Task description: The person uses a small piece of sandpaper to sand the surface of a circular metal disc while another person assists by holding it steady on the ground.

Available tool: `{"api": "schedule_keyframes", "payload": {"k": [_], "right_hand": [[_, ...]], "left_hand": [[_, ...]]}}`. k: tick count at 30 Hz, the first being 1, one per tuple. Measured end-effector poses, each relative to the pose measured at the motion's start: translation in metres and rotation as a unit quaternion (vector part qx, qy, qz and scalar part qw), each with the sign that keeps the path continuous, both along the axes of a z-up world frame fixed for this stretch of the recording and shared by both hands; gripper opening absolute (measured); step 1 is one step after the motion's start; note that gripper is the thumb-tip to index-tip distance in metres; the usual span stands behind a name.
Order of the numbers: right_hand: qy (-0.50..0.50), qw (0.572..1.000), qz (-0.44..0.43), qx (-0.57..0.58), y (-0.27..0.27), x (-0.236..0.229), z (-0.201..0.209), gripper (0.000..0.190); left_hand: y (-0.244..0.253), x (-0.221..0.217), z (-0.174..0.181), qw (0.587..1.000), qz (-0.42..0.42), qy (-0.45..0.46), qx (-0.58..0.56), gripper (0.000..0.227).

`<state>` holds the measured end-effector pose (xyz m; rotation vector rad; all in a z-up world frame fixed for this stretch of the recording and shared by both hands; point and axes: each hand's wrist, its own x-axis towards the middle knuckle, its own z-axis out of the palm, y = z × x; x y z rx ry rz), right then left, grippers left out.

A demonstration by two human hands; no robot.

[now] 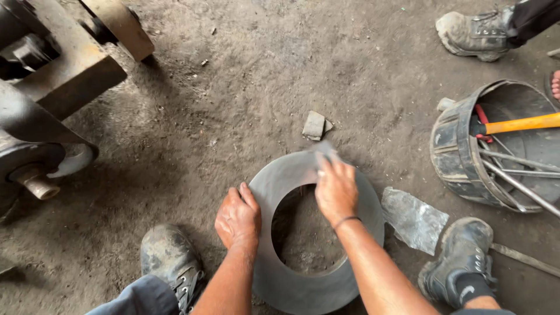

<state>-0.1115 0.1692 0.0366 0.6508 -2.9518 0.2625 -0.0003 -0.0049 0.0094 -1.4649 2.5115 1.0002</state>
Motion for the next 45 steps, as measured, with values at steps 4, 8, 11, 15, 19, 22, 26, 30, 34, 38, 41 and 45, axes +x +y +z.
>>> {"api": "schedule_keyframes", "payload": {"k": [4, 8, 11, 15, 19, 22, 26, 30, 34, 38, 41, 45], "right_hand": [[-0.074, 0.983, -0.162, 0.046, 0.048, -0.001, 0.0, 0.046], [-0.011, 0.989, -0.146, 0.009, 0.024, 0.011, -0.003, 0.042], [0.003, 0.999, 0.016, 0.037, -0.037, 0.035, 0.0, 0.02], [-0.018, 0.99, 0.143, 0.002, -0.074, 0.04, 0.009, 0.042], [-0.024, 0.999, 0.041, 0.014, -0.058, 0.009, 0.019, 0.045], [0.006, 1.0, 0.011, 0.003, -0.061, 0.005, 0.017, 0.037], [-0.029, 0.995, 0.066, 0.064, -0.082, 0.031, 0.009, 0.041], [-0.05, 0.995, 0.069, 0.05, -0.064, 0.026, 0.011, 0.046], [-0.047, 0.996, -0.036, 0.061, -0.016, -0.011, 0.027, 0.048], [-0.045, 0.994, -0.089, 0.055, -0.019, -0.011, 0.025, 0.037], [-0.109, 0.99, -0.074, 0.042, -0.06, 0.011, 0.01, 0.032], [0.011, 0.994, 0.097, 0.042, -0.083, 0.019, 0.001, 0.035]], "left_hand": [[0.0, 0.0, -0.002, 1.0, -0.002, -0.012, 0.006, 0.049], [0.003, 0.002, -0.004, 1.0, 0.001, 0.003, -0.01, 0.049], [0.001, 0.0, -0.002, 1.0, -0.006, -0.018, 0.002, 0.049], [0.001, -0.002, 0.0, 1.0, -0.001, -0.01, -0.003, 0.048], [0.001, -0.001, -0.005, 1.0, -0.003, -0.015, -0.001, 0.049], [0.002, -0.001, -0.007, 1.0, 0.001, -0.01, -0.009, 0.049], [0.003, -0.001, -0.004, 1.0, -0.007, -0.016, -0.002, 0.048], [0.0, 0.0, 0.0, 1.0, -0.005, -0.017, 0.007, 0.048], [0.0, -0.001, 0.004, 1.0, -0.008, -0.026, 0.014, 0.05], [0.0, -0.001, 0.001, 0.999, -0.01, -0.035, 0.011, 0.052], [0.0, -0.001, -0.001, 0.999, -0.012, -0.036, 0.008, 0.051], [0.001, -0.002, -0.002, 0.999, -0.017, -0.04, 0.006, 0.051]]}}
